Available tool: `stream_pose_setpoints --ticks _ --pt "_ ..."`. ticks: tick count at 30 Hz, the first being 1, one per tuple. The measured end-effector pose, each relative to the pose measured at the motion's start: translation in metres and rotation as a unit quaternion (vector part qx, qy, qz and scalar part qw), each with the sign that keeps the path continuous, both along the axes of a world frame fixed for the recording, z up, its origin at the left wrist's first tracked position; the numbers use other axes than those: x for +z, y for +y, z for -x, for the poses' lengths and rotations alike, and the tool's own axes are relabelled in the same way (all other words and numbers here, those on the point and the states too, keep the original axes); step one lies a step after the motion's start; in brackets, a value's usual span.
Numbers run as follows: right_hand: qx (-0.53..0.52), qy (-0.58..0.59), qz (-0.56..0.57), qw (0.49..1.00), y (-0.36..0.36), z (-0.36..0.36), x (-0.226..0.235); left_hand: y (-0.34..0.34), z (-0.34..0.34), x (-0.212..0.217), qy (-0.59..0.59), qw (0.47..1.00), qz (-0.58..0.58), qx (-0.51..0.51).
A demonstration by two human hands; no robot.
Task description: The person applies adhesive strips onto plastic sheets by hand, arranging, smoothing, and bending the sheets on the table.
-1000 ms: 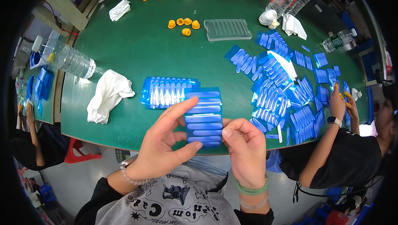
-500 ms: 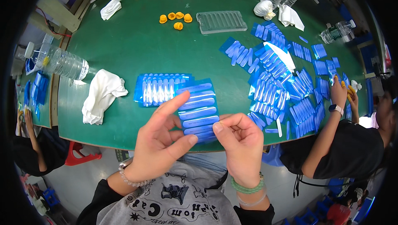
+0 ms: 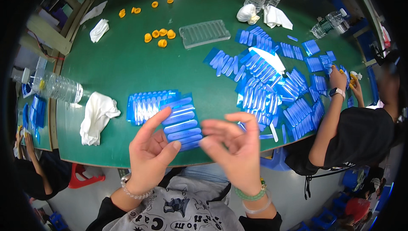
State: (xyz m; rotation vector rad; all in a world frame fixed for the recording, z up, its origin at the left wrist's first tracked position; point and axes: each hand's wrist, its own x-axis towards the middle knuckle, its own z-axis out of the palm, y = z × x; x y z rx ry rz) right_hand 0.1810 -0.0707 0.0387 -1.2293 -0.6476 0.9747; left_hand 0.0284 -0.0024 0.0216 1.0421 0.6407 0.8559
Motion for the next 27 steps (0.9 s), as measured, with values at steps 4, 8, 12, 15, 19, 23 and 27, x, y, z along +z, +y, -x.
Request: stream_pose_setpoints --ticks 4,8,12,15,19,23,27 --pt "0.09 0.013 0.055 0.994 0.001 -0.002 0.002 0.0 -0.005 -0.004 0.0 0.999 -0.045 -0.017" --pt "0.102 -0.033 0.041 0.993 0.003 0.001 -0.005 -0.001 -0.007 -0.003 -0.028 0.999 -0.04 -0.004" --pt "0.085 0.014 0.035 0.996 0.007 0.015 0.001 -0.008 -0.002 -0.021 -0.077 0.995 -0.054 0.029" --pt "0.123 -0.044 0.045 0.99 0.001 0.011 -0.013 -0.011 0.002 -0.021 -0.052 0.995 -0.067 0.045" --pt "0.145 -0.013 0.043 0.988 0.009 0.031 -0.02 -0.011 0.028 -0.036 -0.055 0.996 -0.069 0.025" --pt "0.206 -0.104 0.064 0.971 0.031 0.029 -0.013 -0.002 0.045 -0.033 -0.046 0.992 -0.074 0.093" --pt "0.267 -0.289 0.044 0.918 0.093 0.009 -0.001 0.041 0.082 0.0 0.269 0.899 -0.318 0.136"
